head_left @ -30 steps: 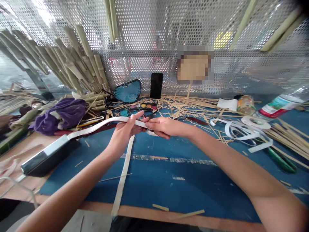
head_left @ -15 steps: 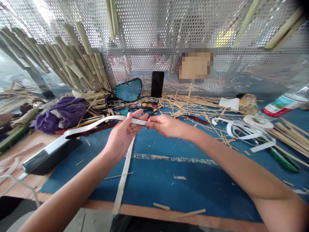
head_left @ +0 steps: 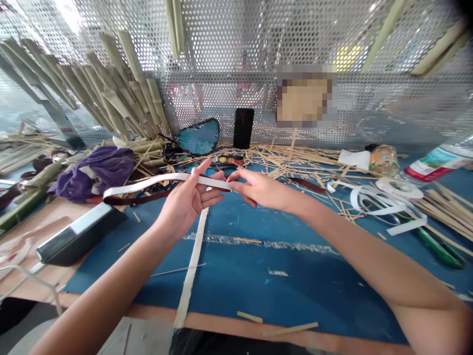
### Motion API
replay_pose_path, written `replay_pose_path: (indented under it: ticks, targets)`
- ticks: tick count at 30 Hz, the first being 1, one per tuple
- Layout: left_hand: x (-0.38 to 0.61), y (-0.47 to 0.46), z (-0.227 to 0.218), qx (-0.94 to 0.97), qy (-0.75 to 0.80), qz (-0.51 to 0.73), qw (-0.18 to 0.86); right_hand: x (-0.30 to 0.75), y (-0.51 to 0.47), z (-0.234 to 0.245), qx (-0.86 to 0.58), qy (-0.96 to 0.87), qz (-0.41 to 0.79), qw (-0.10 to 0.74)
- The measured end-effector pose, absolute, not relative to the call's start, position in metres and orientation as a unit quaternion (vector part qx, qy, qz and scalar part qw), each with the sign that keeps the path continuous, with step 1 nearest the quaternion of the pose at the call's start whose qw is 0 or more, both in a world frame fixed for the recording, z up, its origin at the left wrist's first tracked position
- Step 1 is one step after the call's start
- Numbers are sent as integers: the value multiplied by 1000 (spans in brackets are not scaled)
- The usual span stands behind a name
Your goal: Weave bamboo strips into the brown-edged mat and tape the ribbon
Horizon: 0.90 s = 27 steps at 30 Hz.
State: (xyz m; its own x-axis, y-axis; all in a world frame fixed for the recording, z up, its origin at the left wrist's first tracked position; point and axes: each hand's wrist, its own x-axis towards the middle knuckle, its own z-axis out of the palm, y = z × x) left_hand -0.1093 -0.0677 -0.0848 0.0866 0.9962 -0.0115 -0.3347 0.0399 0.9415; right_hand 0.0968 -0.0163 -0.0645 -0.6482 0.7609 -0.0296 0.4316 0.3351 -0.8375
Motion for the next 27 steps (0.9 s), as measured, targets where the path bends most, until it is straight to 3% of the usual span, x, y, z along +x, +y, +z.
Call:
replay_pose_path:
  ticks: [3,7,14,27]
  targets:
    - [-109,-65,-92,469,393,537,581,100,-20,-54,-417,-775,417,226]
    - [-103,-61,-105,572,373,482,549,99,-25,-46,-387,-745,486,244]
    - [-91,-66,-108,668,459,457,367,89,-30,-58,-347,-766,474,260]
    - [-99,-69,-106,728,450,451,255,91,-44,-42,-360,-726,534,241]
